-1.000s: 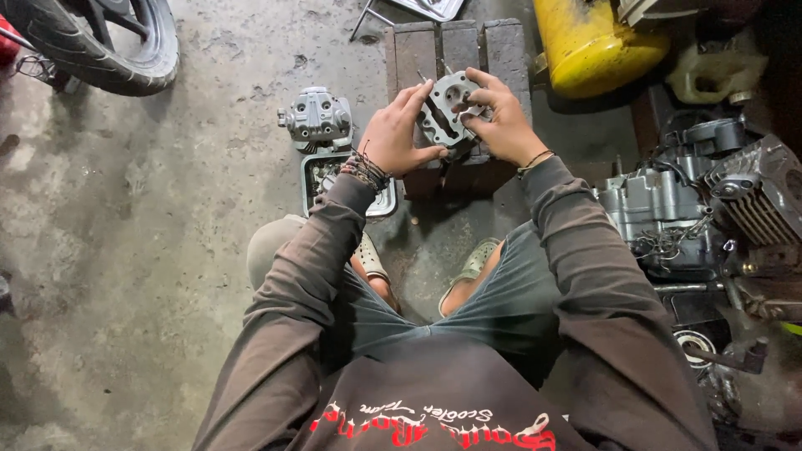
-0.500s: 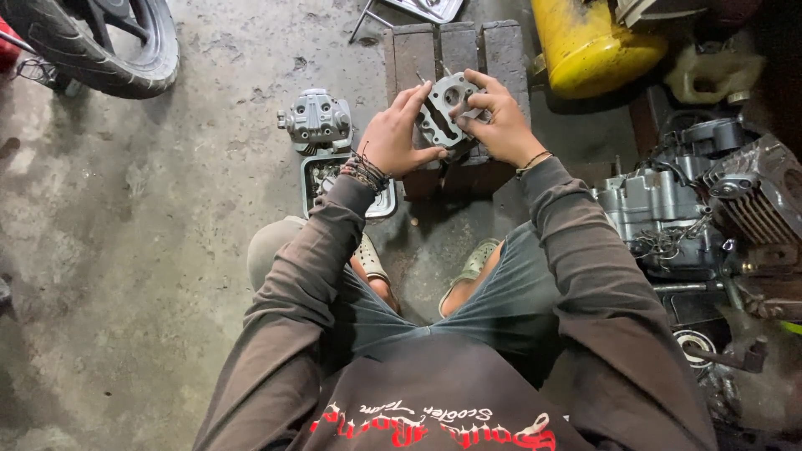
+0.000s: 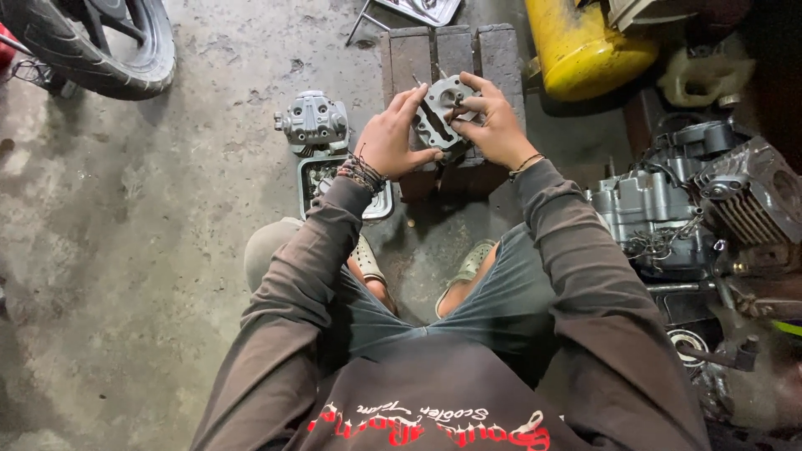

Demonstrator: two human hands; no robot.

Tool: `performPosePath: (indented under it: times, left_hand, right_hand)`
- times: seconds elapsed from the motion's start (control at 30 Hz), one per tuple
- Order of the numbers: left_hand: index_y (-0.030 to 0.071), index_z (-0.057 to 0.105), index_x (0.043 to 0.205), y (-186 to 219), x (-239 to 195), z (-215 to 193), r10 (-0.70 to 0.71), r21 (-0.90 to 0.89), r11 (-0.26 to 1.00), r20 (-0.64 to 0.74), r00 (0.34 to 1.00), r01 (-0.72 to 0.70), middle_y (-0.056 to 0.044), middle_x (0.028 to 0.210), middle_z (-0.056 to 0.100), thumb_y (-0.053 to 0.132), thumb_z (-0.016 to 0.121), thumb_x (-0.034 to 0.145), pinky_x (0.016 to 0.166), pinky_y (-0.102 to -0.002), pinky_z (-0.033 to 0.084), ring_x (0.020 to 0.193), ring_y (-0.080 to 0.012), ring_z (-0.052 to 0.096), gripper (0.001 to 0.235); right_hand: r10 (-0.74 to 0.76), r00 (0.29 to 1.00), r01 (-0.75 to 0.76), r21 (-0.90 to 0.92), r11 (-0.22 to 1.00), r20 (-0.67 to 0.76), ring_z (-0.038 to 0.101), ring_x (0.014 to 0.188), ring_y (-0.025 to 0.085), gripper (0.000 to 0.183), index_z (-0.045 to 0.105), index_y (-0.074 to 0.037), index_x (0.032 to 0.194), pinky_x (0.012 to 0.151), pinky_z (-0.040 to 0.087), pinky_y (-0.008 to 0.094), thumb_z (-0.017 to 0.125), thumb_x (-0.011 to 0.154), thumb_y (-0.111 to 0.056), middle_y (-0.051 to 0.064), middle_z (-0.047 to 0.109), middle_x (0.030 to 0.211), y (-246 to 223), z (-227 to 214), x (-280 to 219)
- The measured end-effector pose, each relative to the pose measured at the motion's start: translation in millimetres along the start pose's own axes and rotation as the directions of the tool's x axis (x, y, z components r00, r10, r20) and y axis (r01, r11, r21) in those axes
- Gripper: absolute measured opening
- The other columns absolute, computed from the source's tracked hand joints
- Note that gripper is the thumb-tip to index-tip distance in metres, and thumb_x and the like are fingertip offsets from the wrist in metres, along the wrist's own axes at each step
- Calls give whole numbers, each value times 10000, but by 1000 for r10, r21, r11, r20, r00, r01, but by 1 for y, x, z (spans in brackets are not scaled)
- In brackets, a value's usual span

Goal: Inspecting the valve movement and fit within a motorcycle cylinder head by manually pushing valves and using a small rod.

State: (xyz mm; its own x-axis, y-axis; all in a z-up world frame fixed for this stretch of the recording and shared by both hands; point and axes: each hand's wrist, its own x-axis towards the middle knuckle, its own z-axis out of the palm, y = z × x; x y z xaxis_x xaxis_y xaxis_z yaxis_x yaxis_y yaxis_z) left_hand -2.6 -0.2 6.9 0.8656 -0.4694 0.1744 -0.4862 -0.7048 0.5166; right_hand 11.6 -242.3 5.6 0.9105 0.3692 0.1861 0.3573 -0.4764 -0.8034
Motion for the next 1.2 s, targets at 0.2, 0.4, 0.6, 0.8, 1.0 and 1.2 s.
performPosePath:
  times: [0.2,0.4,0.6,0.8,1.0,1.2]
  left_hand:
    - [151,221,1601,5,0,-4,-15,-11,1000,9,1000,15,-116,1525,462,590,868,788,828,-514,585,1055,-362,701,1128]
    - [144,322,1595,-5,-2,6,45,-59,997,-112,993,-52,-133,1460,511,558,901,695,944,-588,574,1102,-461,687,1148]
    - [150,323,1597,-11,-2,11,43,-52,997,-114,992,-49,-132,1448,515,574,884,673,929,-583,579,1091,-457,688,1162]
    - [150,328,1598,-12,-1,14,31,-55,998,-120,992,-38,-137,1439,528,582,877,669,932,-575,584,1092,-455,689,1162]
    - [172,332,1596,-10,-3,12,18,-46,999,-118,993,-23,-115,1442,527,575,862,657,930,-566,589,1083,-440,694,1150]
    - [173,337,1591,-8,-4,10,13,-43,999,-117,993,-18,-122,1441,527,551,864,642,924,-571,588,1073,-445,693,1149]
  right_hand:
    - [9,1000,-9,6,1000,-18,433,1431,293,179,771,-140,1043,1172,359,455,754,894,-41,117,470,1533,-6,0,0]
    - [50,996,-51,-16,999,-69,454,1410,416,200,763,-247,1003,1193,171,676,823,828,-171,53,494,1547,32,11,6]
    - [20,998,-21,-17,1000,-51,447,1421,386,245,786,-325,1014,1213,191,618,802,820,-176,29,477,1561,47,15,3]
    - [0,1000,-1,-17,1000,-31,483,1381,408,129,777,-270,976,1193,204,621,779,865,-204,49,487,1554,14,6,1]
    - [24,999,-26,-45,999,-43,519,1339,375,210,801,-345,989,1182,288,500,804,823,-216,18,483,1559,14,9,1]
    - [11,998,-12,-18,1000,-57,520,1298,453,186,796,-244,992,1151,321,541,810,820,-175,81,498,1550,2,8,0]
